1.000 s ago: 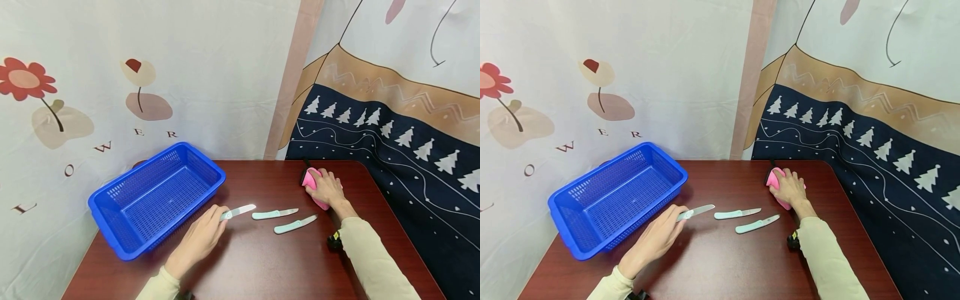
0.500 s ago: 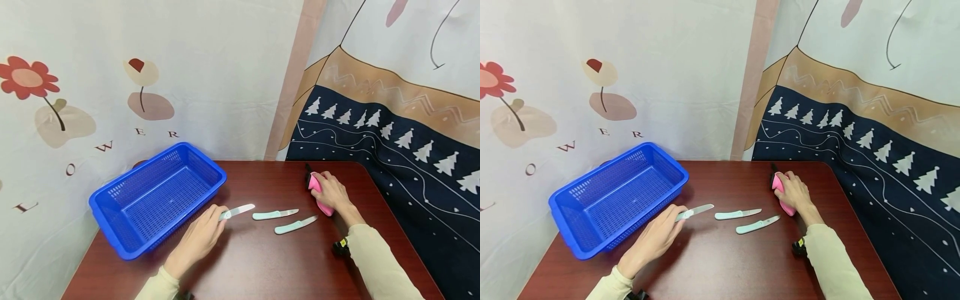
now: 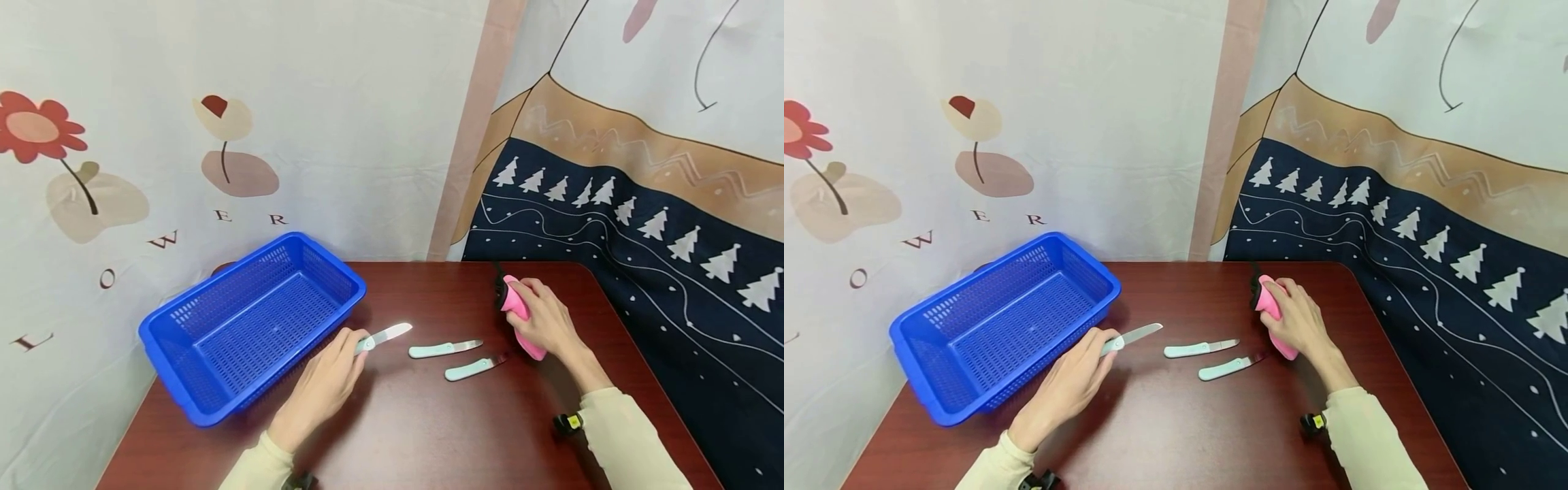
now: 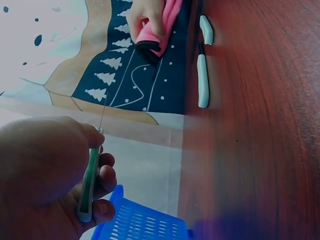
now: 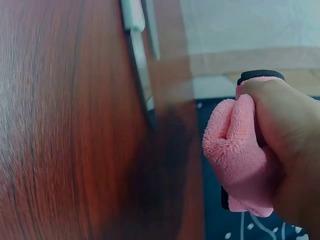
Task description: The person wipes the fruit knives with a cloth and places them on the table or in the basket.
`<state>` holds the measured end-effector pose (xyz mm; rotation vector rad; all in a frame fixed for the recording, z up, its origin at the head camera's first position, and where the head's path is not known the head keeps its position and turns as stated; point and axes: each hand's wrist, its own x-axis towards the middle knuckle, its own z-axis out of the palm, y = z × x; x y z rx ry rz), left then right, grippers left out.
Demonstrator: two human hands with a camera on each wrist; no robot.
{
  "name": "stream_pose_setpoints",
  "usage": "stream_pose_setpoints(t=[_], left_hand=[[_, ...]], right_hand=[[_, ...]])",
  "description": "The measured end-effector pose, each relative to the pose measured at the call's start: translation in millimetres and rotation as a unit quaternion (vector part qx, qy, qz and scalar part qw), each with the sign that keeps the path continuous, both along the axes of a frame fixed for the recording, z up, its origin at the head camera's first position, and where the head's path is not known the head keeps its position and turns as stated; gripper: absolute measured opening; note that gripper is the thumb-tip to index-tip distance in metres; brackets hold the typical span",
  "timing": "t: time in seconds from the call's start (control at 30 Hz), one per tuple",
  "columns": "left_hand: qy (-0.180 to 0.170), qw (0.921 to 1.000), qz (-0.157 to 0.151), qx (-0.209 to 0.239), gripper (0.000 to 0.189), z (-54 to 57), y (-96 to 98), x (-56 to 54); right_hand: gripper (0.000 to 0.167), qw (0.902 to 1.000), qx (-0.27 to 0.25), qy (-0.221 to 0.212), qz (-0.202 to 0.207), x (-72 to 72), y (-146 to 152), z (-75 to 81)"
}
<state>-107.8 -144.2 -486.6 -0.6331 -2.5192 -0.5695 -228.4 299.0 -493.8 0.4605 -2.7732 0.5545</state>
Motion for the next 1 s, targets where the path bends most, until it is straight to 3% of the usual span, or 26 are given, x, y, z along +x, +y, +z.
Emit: stream_pose_setpoints(t=[0.33, 0.67, 1.0], left_hand=[[0.014, 0.9999, 0.0, 0.001, 0.024, 4.5, 2.0, -4.2], [0.003, 0.9999, 0.001, 0.011, 0.023, 12.1, 10.8, -7.2], [0.006, 0.9999, 0.002, 0.008, 0.023, 18.4, 22.9, -7.6]], right_hand=[[0.068, 0.9919, -0.025, 0.102, 0.072, 26.5, -31.3, 27.8], [0.072, 0.9667, -0.016, 0.195, 0.165, 50.3, -67.9, 52.6], [0.08, 0.9419, 0.02, 0.247, 0.227, 75.5, -110.7, 61.6]])
